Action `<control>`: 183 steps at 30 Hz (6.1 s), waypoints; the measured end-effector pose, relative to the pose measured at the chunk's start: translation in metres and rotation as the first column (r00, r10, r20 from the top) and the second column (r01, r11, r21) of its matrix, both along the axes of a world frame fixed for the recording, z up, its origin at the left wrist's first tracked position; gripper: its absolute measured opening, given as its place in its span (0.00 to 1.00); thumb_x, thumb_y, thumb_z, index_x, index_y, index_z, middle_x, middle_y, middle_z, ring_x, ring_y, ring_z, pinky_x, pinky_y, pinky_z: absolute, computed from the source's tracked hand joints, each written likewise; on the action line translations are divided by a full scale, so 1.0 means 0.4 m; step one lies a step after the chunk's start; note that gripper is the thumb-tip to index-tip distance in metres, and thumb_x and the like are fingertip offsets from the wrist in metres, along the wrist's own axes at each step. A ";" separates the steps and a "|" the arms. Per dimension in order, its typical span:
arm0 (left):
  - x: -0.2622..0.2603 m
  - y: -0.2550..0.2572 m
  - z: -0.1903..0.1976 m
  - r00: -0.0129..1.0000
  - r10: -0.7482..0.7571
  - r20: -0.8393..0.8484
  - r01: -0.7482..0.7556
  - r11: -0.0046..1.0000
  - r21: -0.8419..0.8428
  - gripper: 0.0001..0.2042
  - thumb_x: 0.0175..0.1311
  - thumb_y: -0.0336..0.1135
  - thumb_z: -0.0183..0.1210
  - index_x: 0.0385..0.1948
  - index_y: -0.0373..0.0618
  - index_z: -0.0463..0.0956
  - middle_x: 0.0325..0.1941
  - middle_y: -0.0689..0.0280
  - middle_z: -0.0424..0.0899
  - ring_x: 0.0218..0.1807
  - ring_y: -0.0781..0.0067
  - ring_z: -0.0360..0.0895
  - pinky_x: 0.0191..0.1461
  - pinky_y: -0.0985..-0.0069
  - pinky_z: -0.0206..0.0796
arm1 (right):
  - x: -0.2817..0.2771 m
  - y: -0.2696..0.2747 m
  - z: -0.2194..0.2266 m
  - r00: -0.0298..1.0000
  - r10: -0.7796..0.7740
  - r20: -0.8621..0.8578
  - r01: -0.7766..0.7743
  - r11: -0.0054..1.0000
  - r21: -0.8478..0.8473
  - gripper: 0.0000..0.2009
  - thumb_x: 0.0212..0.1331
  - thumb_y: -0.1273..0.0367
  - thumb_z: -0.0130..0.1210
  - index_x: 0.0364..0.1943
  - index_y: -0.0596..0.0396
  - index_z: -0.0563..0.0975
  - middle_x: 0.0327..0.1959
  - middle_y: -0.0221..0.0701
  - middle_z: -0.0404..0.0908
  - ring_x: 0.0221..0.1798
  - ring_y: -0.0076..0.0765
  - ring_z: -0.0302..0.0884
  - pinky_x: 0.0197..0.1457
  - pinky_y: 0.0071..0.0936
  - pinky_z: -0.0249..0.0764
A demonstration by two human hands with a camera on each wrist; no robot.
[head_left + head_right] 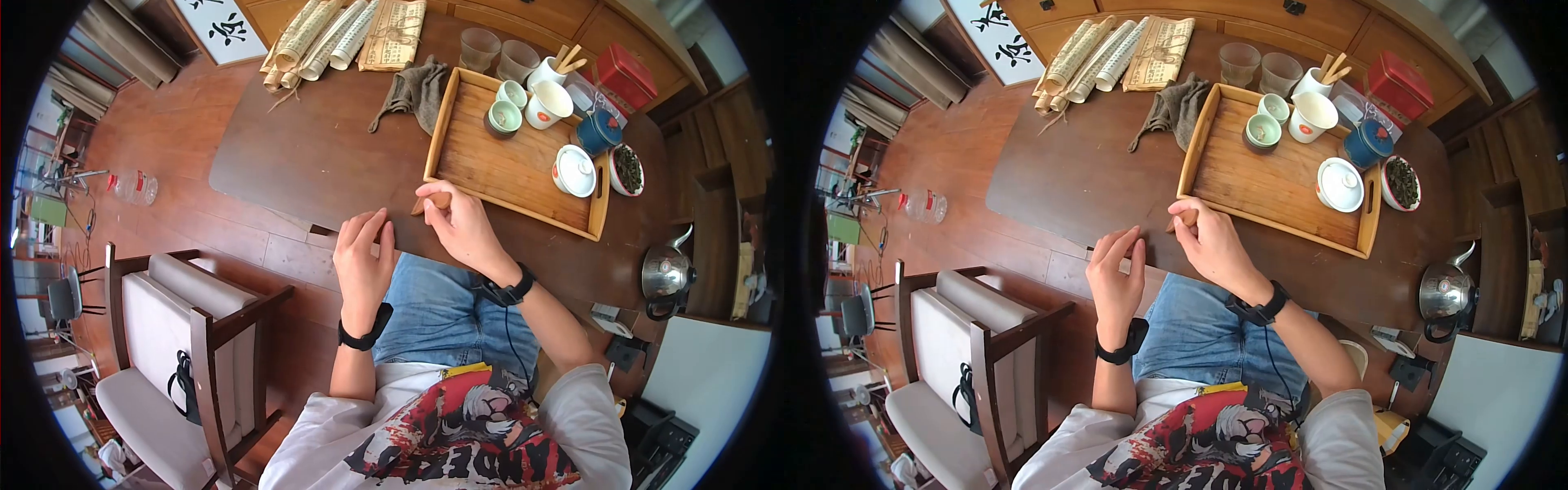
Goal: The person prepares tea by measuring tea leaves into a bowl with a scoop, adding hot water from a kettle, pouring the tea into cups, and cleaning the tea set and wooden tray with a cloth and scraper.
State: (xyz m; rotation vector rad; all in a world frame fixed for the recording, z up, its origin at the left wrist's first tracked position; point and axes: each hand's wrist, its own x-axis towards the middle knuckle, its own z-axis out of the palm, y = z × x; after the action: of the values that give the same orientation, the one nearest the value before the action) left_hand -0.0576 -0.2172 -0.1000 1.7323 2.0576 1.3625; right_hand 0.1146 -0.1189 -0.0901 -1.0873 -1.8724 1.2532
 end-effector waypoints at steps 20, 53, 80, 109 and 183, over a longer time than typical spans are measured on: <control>0.051 0.004 0.006 0.993 -0.086 0.080 0.086 0.996 0.006 0.08 0.73 0.24 0.67 0.49 0.34 0.90 0.45 0.55 0.92 0.39 0.65 0.90 0.47 0.71 0.81 | 0.448 -0.085 0.035 0.966 -0.226 0.123 0.247 0.949 -0.195 0.11 0.83 0.72 0.53 0.59 0.59 0.83 0.33 0.24 0.83 0.35 0.17 0.79 0.40 0.19 0.75; -0.015 -0.016 0.053 0.991 0.098 0.097 -0.113 0.978 0.174 0.07 0.75 0.21 0.65 0.47 0.36 0.91 0.42 0.57 0.93 0.39 0.70 0.90 0.43 0.75 0.81 | -0.157 0.068 0.012 0.989 0.097 -0.110 -0.078 0.984 0.162 0.12 0.71 0.69 0.69 0.51 0.64 0.88 0.38 0.43 0.94 0.39 0.43 0.93 0.46 0.36 0.85; -0.081 0.103 0.317 0.925 0.132 0.355 -0.262 0.900 0.347 0.12 0.83 0.34 0.63 0.50 0.33 0.91 0.39 0.63 0.93 0.37 0.82 0.81 0.44 0.81 0.73 | -0.068 0.018 0.067 0.984 0.178 0.014 -0.179 0.984 0.024 0.09 0.72 0.67 0.67 0.50 0.55 0.90 0.40 0.36 0.95 0.41 0.34 0.93 0.48 0.34 0.85; 0.007 0.120 0.237 0.968 -0.004 0.252 -0.033 0.989 0.146 0.13 0.83 0.37 0.65 0.50 0.34 0.91 0.38 0.64 0.93 0.37 0.83 0.79 0.42 0.83 0.71 | 0.387 -0.171 0.021 0.997 -0.006 0.074 0.009 0.999 -0.044 0.05 0.72 0.72 0.64 0.43 0.58 0.88 0.39 0.37 0.94 0.43 0.40 0.95 0.51 0.33 0.86; 0.076 0.187 0.158 0.971 -0.233 0.053 0.235 0.971 -0.035 0.14 0.83 0.37 0.63 0.51 0.33 0.90 0.37 0.63 0.93 0.36 0.80 0.82 0.45 0.77 0.76 | 0.420 -0.109 -0.052 0.780 -0.622 -0.068 0.610 0.780 -0.138 0.09 0.78 0.71 0.63 0.40 0.65 0.83 0.25 0.30 0.87 0.25 0.20 0.83 0.28 0.24 0.78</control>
State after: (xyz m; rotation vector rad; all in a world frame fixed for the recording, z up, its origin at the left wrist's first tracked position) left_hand -0.0273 -0.1424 -0.0366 1.8361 1.7762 1.2680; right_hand 0.2825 -0.1626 -0.1108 -1.5007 -1.2049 0.9967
